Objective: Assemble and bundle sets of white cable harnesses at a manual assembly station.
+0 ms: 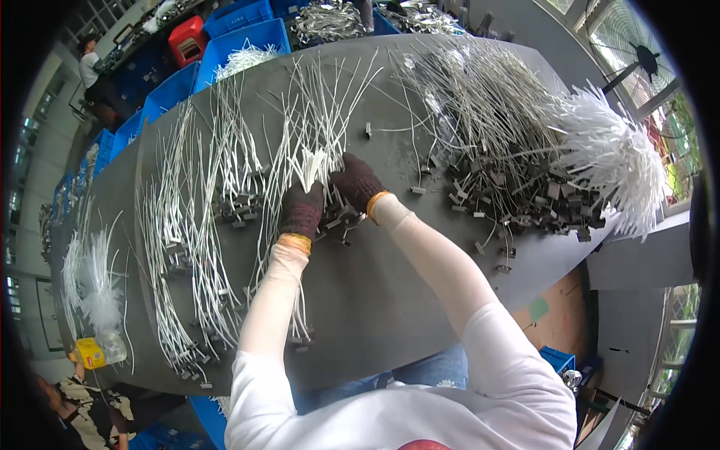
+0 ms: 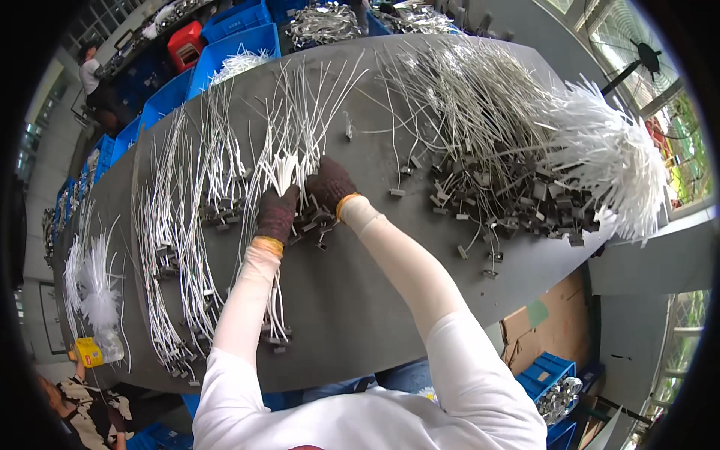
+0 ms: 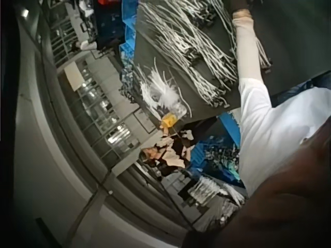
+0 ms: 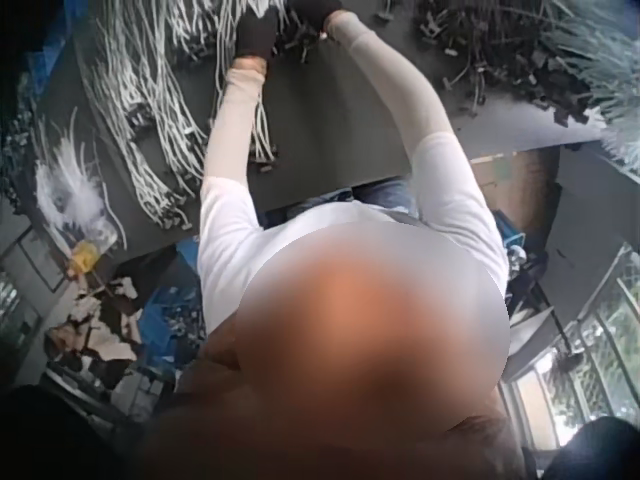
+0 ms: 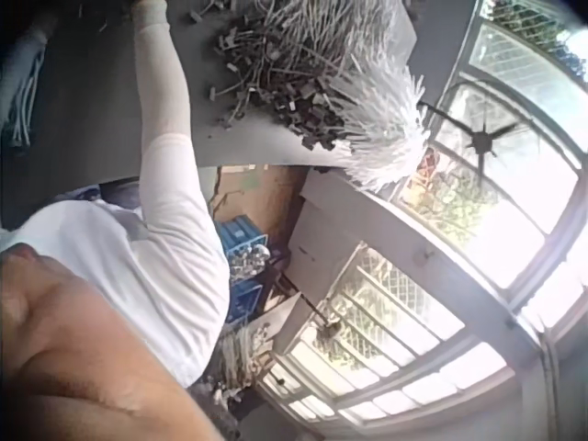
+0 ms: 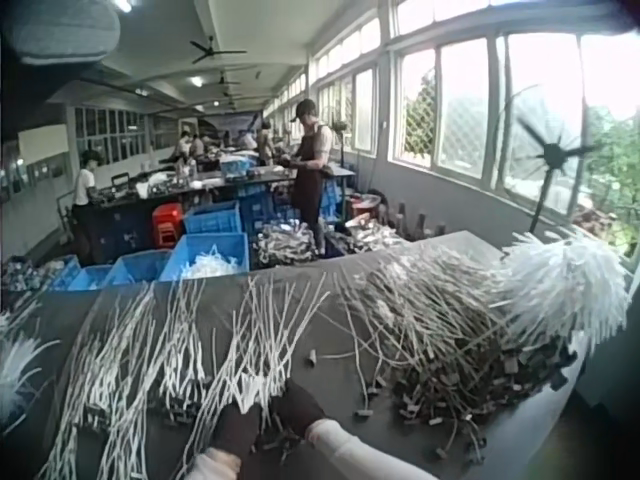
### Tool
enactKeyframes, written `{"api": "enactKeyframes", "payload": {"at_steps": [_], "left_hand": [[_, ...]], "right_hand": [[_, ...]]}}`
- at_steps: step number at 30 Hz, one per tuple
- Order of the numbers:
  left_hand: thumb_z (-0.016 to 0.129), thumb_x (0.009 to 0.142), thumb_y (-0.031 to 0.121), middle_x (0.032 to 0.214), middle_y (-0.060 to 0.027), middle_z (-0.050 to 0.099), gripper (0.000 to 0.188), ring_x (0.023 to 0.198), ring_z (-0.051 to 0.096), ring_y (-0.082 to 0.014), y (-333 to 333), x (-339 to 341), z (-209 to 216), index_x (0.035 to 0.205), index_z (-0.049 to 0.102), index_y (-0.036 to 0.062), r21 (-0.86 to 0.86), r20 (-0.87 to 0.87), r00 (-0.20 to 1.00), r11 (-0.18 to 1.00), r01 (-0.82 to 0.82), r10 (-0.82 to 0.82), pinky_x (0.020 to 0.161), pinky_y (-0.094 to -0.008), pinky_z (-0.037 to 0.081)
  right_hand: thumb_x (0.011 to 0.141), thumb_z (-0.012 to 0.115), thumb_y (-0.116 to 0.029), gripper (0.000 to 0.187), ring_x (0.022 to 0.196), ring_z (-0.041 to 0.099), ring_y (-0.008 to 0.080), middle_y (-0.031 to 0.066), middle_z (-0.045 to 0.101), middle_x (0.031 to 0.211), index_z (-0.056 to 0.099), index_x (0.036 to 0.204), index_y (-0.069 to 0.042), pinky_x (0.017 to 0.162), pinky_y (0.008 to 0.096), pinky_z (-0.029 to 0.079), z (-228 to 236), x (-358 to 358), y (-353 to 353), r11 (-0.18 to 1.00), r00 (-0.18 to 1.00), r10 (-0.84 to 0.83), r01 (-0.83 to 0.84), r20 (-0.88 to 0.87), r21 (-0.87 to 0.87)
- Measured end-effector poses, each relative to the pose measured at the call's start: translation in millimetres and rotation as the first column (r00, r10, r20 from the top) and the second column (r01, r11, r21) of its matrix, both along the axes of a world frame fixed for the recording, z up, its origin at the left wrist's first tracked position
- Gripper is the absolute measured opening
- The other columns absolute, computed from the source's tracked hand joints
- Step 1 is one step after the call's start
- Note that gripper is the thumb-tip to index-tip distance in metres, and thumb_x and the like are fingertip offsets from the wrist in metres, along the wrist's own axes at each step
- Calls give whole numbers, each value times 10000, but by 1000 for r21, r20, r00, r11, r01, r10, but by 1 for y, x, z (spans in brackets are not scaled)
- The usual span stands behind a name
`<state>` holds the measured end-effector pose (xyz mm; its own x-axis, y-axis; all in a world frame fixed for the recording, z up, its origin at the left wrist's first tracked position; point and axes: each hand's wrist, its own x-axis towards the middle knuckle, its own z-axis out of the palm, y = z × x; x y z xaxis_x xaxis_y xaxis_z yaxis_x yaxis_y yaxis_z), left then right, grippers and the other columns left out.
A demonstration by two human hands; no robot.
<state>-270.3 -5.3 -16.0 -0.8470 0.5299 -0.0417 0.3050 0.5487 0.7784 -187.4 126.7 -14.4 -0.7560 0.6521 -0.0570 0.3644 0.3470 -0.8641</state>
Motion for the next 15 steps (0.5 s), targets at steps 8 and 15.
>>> {"api": "enactKeyframes", "payload": {"at_steps": [8, 15], "left_hand": [[714, 810, 448, 908, -215, 709, 504, 902, 679, -405, 39, -72, -5, 997, 690, -19, 113, 105, 993, 992, -55, 44, 792, -420, 525], [695, 908, 275, 931, -55, 706, 356, 765, 644, -163, 14, -22, 38, 1096, 664, -26, 483, 338, 934, 873, -71, -111, 715, -321, 511]], "right_hand": [[852, 580, -162, 211, 1015, 632, 422, 214, 661, 1073, 619, 1041, -78, 824, 466, 527, 2, -42, 89, 789, 989, -37, -57, 140, 612], [848, 569, -125, 182, 983, 638, 407, 217, 659, 1040, 647, 1007, -81, 829, 481, 519, -3, 12, 122, 747, 938, -4, -227, 346, 625]]}}
